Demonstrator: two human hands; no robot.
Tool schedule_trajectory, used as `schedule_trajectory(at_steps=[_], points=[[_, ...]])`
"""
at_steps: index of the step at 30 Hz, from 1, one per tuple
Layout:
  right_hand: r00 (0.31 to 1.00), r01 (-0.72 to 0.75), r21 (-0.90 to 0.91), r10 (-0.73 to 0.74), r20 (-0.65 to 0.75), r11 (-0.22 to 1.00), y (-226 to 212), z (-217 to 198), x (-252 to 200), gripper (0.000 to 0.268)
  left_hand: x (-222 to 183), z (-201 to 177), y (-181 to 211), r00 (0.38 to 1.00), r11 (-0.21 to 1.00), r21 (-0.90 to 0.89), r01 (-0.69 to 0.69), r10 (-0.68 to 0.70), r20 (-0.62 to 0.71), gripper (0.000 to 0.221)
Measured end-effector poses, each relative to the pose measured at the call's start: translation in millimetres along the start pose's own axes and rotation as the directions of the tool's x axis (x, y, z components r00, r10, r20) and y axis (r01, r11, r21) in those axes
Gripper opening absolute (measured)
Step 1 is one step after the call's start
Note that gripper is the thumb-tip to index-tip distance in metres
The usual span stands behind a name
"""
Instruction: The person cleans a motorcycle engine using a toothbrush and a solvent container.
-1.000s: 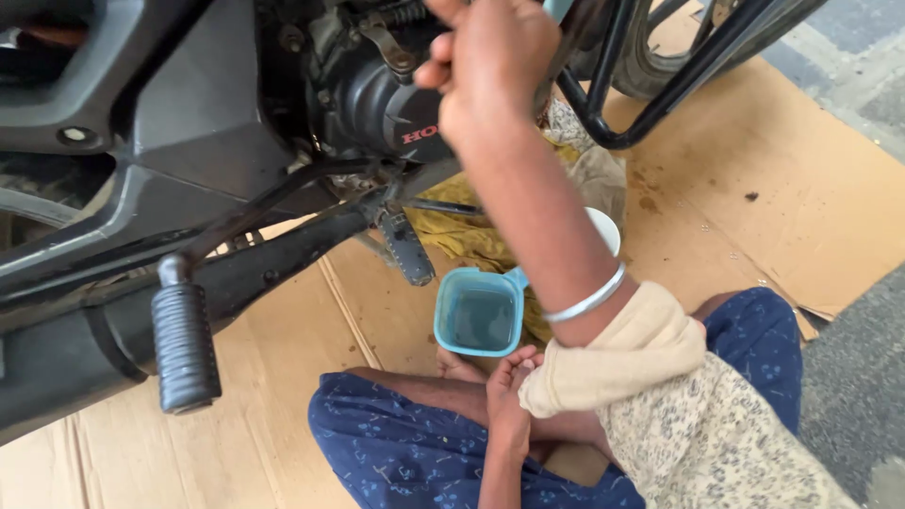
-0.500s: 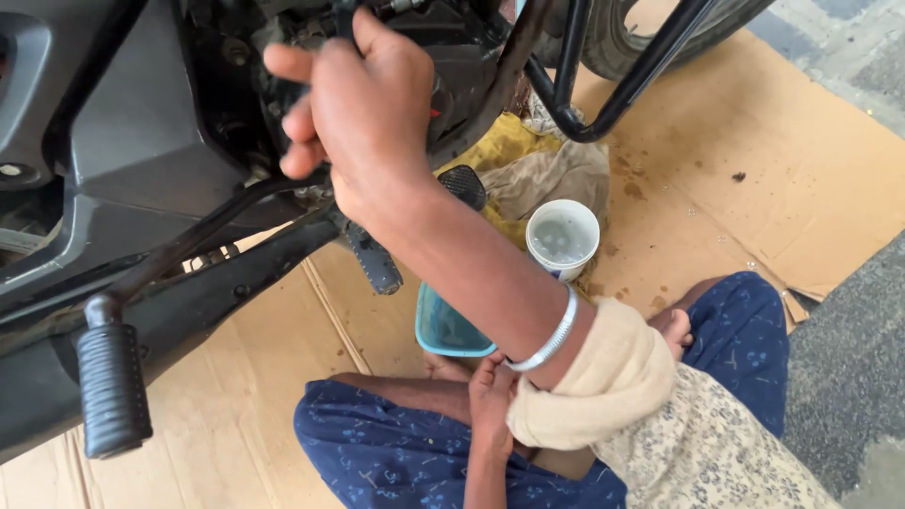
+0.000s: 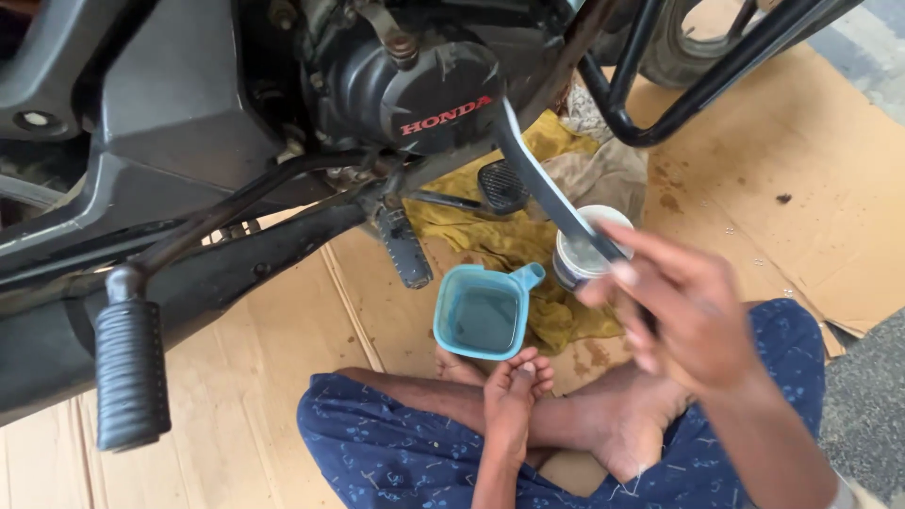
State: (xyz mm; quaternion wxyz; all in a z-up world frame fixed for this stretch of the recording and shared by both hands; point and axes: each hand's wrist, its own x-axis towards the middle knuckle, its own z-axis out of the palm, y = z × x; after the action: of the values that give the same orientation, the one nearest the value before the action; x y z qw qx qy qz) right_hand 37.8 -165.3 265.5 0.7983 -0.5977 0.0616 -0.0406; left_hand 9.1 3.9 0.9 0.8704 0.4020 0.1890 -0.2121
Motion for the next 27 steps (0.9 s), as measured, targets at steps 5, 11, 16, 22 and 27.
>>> schedule_trajectory(at_steps=[5, 11, 16, 22, 27], points=[[0.958, -0.074, -0.432, -0.056, -0.28, 0.899, 57.9, -118.6, -47.8, 0.033, 2.2, 8.2, -0.6, 1.0, 0.997, 0.075, 0.021, -0.021, -0.001, 0.026], [0.969, -0.178, -0.956, -0.13, -0.212, 0.233, 53.7, -120.6, -0.9, 0.031, 6.2, 11.5, -5.2, 1.0, 0.995, 0.098, 0.001, -0.002, 0.017, 0.026], [1.0, 0.002, -0.976, -0.009, 0.004, -0.216, 82.6, -98.2, 76.3, 0.021, 8.2, 8.6, -7.6, 1.0, 0.994, 0.107, 0.014, -0.014, -0.005, 0.027], [0.985, 0.008, -0.95, 0.164, -0.045, -0.311, 105.5, -97.3, 105.0, 0.018, 8.2, 6.1, -5.8, 1.0, 0.996, 0.088, 0.005, -0.002, -0.028, 0.028], [1.0, 0.004, -0.961, 0.029, -0.004, -0.275, 59.2, -102.8, 67.3, 0.024, 1.7, 9.3, -2.5, 0.999, 0.995, 0.103, 0.019, -0.014, -0.052, 0.027]])
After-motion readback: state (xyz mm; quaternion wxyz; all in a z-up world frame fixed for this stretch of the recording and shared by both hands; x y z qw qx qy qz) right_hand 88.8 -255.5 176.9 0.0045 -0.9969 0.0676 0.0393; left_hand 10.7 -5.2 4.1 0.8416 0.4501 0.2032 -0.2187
